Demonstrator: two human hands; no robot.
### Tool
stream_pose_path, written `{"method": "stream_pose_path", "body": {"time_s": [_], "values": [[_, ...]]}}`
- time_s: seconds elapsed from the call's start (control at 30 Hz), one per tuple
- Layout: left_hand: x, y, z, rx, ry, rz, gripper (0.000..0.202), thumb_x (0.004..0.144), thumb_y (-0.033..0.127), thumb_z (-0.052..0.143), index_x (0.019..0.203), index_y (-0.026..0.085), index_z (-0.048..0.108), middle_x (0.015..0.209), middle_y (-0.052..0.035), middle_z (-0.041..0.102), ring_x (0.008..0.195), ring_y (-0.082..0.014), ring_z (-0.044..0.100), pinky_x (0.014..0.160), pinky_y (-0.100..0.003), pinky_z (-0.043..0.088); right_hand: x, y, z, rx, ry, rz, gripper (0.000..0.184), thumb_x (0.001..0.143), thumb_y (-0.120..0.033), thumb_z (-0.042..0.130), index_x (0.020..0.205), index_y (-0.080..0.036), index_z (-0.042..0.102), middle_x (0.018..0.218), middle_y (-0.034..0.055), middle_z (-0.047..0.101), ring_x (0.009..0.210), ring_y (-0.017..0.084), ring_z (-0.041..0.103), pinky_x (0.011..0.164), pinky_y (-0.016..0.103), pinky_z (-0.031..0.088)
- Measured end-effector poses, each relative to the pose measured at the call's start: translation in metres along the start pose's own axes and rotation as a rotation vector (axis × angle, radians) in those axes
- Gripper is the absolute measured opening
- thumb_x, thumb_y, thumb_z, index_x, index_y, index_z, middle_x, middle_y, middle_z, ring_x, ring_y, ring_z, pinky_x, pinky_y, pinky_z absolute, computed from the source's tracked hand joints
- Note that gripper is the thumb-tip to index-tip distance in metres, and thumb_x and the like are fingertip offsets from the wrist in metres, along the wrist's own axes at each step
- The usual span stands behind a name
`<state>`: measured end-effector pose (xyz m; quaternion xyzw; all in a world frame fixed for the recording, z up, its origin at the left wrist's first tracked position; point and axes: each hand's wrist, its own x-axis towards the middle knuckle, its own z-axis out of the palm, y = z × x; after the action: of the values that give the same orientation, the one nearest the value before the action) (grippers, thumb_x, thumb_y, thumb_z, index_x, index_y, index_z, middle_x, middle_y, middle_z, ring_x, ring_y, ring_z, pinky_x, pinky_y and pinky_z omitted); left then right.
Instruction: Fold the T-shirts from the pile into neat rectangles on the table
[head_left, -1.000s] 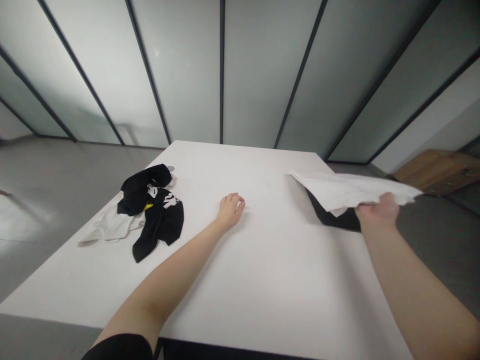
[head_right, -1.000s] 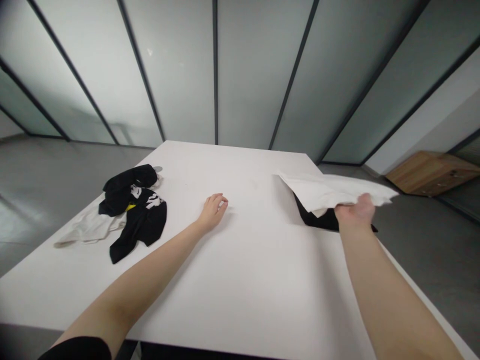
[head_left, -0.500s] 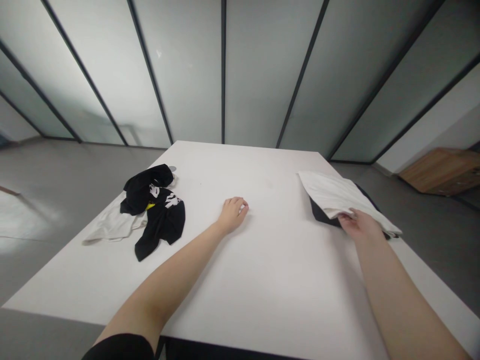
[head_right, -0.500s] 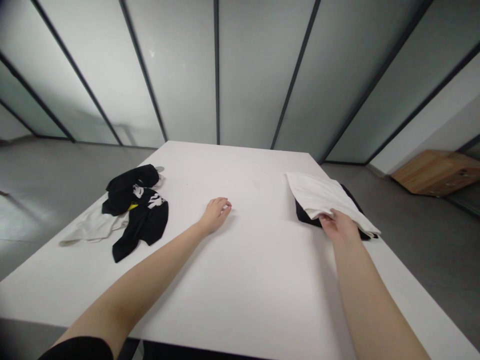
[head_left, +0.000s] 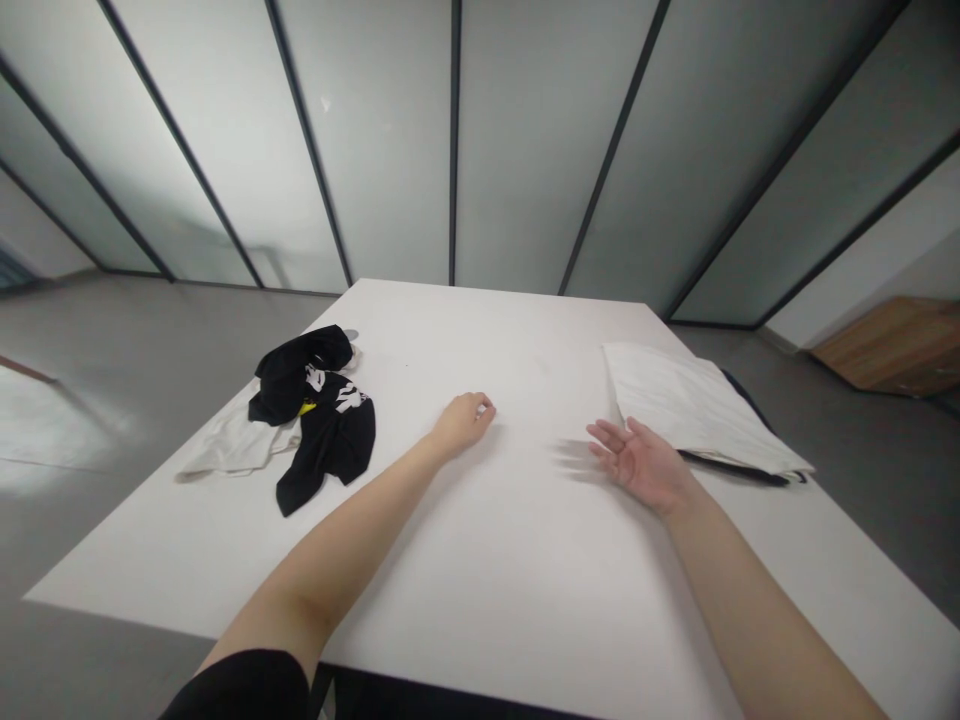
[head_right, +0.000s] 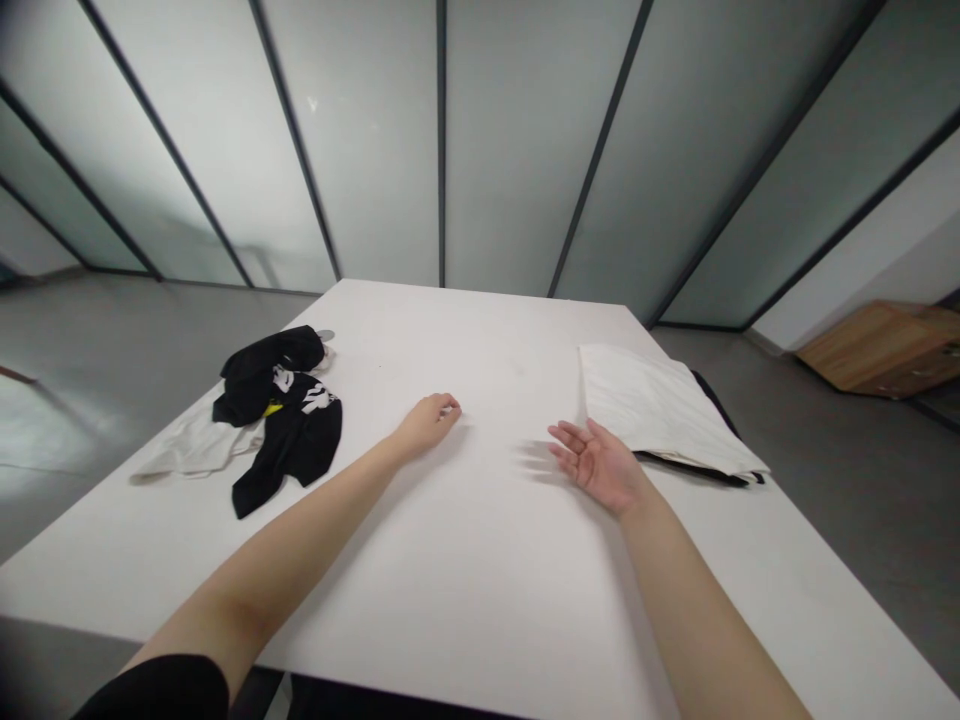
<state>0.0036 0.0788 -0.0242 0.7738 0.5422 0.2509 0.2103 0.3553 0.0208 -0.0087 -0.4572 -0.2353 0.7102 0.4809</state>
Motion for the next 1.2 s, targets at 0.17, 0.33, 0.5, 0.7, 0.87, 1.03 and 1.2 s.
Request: {"method": "stream_pose_path", "body": {"time_s": [0.17,0.33,0.5,0.7,0.87,1.03,1.2], "values": [[0.021,-0.028,-0.056,-0.058,0.157,-0.254,0.029,0.103,0.034,0.052,0.111,0.018,0.075,0.115,-0.0135,0.080,0.108,-0.0287,0.072,0.100,-0.040,0.054,0.005,0.013,0.007,-0.021,0.034,-0.089,0.027,0.107,-0.034,0.049,0.116,-0.024,0.072,0.118,0.0098,0.082,0.096,0.020,0.081,0.086,0.035,0.068],[0.001,-0.079,-0.129,0.253,0.627,-0.623,0.036,0.097,0.040,0.060,0.122,0.016,0.068,0.150,-0.0247,0.060,0.152,-0.0468,0.041,0.120,-0.063,0.033,0.009,0.008,-0.006,0.124,0.097,-0.356,0.033,0.102,-0.054,0.051,0.127,-0.037,0.063,0.135,0.0076,0.074,0.121,0.023,0.074,0.104,0.048,0.063],[-0.044,-0.126,-0.169,0.198,0.815,-1.028,0.048,0.097,0.037,0.061,0.133,0.007,0.051,0.157,-0.0328,0.046,0.156,-0.0538,0.026,0.116,-0.075,0.025,0.019,0.009,-0.017,0.152,0.206,-0.405,0.045,0.098,-0.060,0.051,0.139,-0.042,0.054,0.132,0.0098,0.070,0.119,0.023,0.073,0.106,0.054,0.060],[-0.056,-0.133,-0.190,0.145,0.798,-0.953,0.023,0.090,0.032,0.066,0.105,0.016,0.059,0.115,-0.0196,0.072,0.131,-0.0463,0.055,0.107,-0.065,0.043,0.030,0.023,-0.004,0.085,0.244,-0.421,0.044,0.094,-0.046,0.067,0.136,-0.044,0.056,0.129,0.0031,0.070,0.111,0.018,0.074,0.100,0.041,0.064],[-0.027,-0.095,-0.209,0.004,0.959,-0.530,0.014,0.091,0.027,0.060,0.098,0.016,0.065,0.093,-0.0078,0.073,0.104,-0.0300,0.069,0.095,-0.044,0.056,0.026,0.034,0.008,-0.037,0.171,-0.480,0.033,0.087,-0.038,0.080,0.118,-0.033,0.070,0.125,0.0020,0.075,0.108,0.017,0.073,0.094,0.032,0.066],[-0.022,-0.009,-0.197,-0.474,0.830,-0.199,0.032,0.092,0.047,0.060,0.096,0.018,0.072,0.076,-0.0024,0.069,0.071,-0.0225,0.070,0.064,-0.032,0.058,0.027,0.041,0.011,-0.213,0.155,-0.564,0.038,0.082,-0.050,0.088,0.111,-0.030,0.073,0.122,0.0039,0.078,0.122,0.023,0.069,0.103,0.041,0.062],[-0.049,0.073,-0.151,-0.660,0.188,-0.058,0.032,0.085,0.048,0.071,0.098,0.019,0.078,0.091,-0.0034,0.078,0.085,-0.0257,0.075,0.076,-0.034,0.061,0.023,0.049,0.016,-0.617,0.002,-0.699,0.065,0.082,-0.056,0.087,0.138,-0.030,0.067,0.142,0.0116,0.072,0.141,0.034,0.060,0.117,0.057,0.049]]}}
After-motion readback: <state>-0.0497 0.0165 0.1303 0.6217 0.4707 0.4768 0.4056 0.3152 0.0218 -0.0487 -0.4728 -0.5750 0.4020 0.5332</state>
